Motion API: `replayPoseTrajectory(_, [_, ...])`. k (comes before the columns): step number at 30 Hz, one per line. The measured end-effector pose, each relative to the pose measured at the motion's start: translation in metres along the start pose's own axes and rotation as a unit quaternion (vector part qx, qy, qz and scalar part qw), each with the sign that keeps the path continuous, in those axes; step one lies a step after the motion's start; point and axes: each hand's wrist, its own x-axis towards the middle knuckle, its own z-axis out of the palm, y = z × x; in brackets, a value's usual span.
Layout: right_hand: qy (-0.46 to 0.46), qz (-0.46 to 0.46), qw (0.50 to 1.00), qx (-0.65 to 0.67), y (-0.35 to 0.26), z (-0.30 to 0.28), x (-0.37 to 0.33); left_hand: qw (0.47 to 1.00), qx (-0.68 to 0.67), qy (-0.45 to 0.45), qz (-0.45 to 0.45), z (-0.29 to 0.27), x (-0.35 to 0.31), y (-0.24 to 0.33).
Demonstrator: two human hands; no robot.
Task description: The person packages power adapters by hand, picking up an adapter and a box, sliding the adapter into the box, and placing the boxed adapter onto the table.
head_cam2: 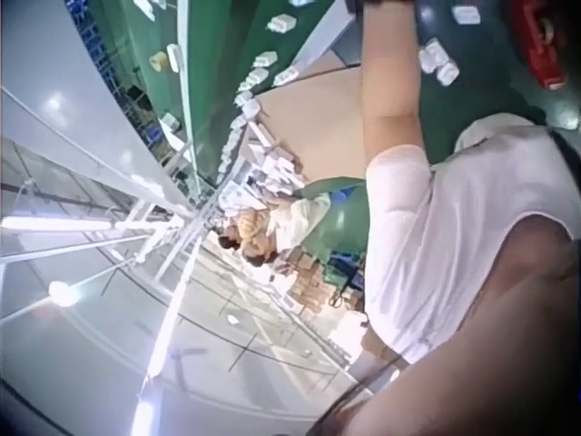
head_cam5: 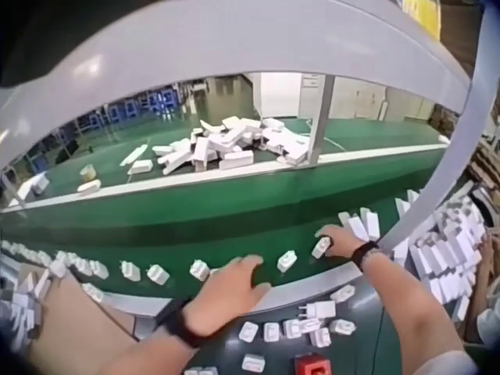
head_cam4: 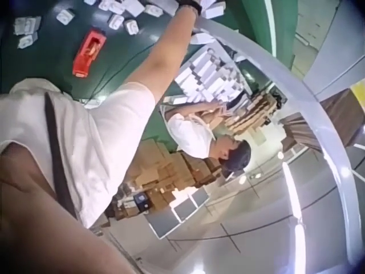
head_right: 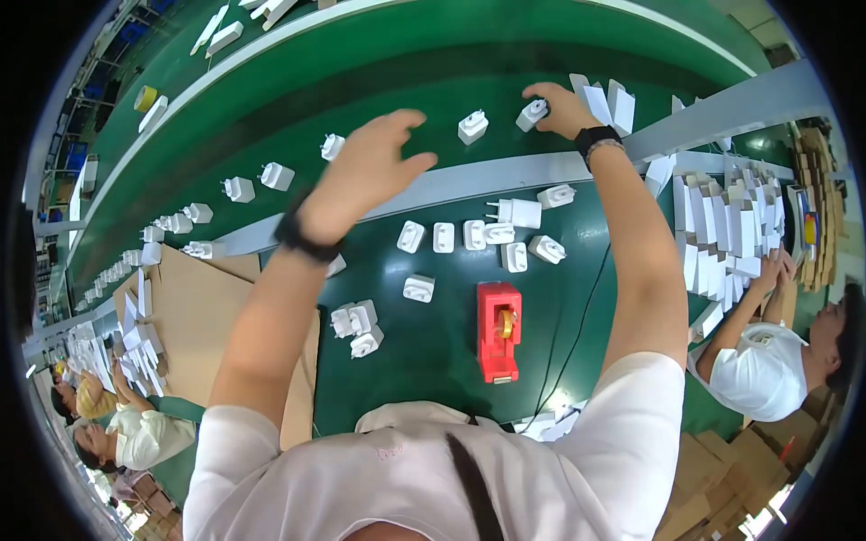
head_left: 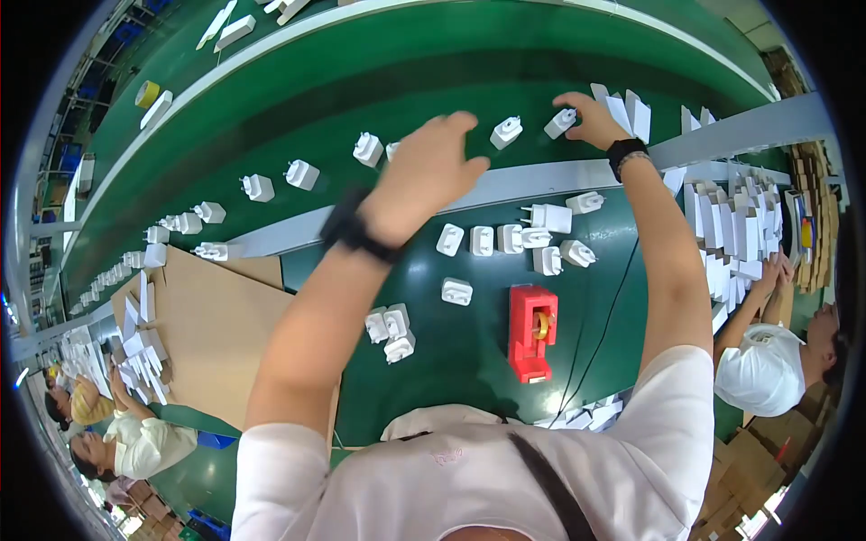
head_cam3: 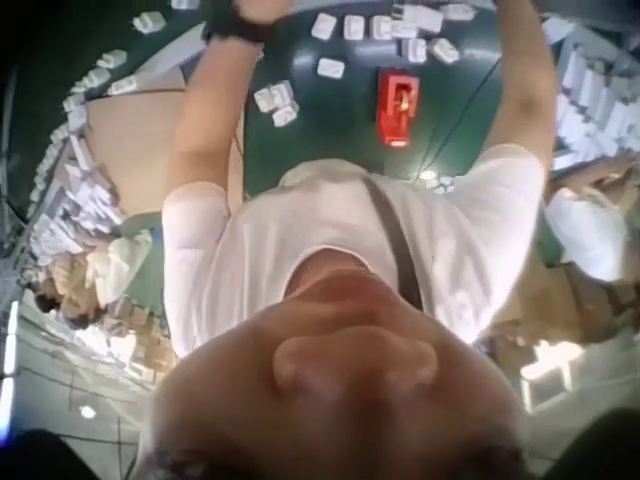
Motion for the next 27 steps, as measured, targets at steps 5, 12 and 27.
replayPoseTrajectory(5, [0.063,0.035,0.997,0.001,-0.025,-0.009,-0.015,0.985,0.064,-0.074,-0.142,0.087,0.074,-0.017])
replayPoseTrajectory(12, [0.159,0.067,0.984,0.048,-0.100,-0.060,-0.130,0.995,0.094,-0.005,-0.024,0.088,0.076,-0.027])
replayPoseTrajectory(27, [0.027,-0.048,0.996,0.072,-0.177,0.045,-0.093,0.982,0.171,-0.025,-0.081,0.012,-0.110,-0.048])
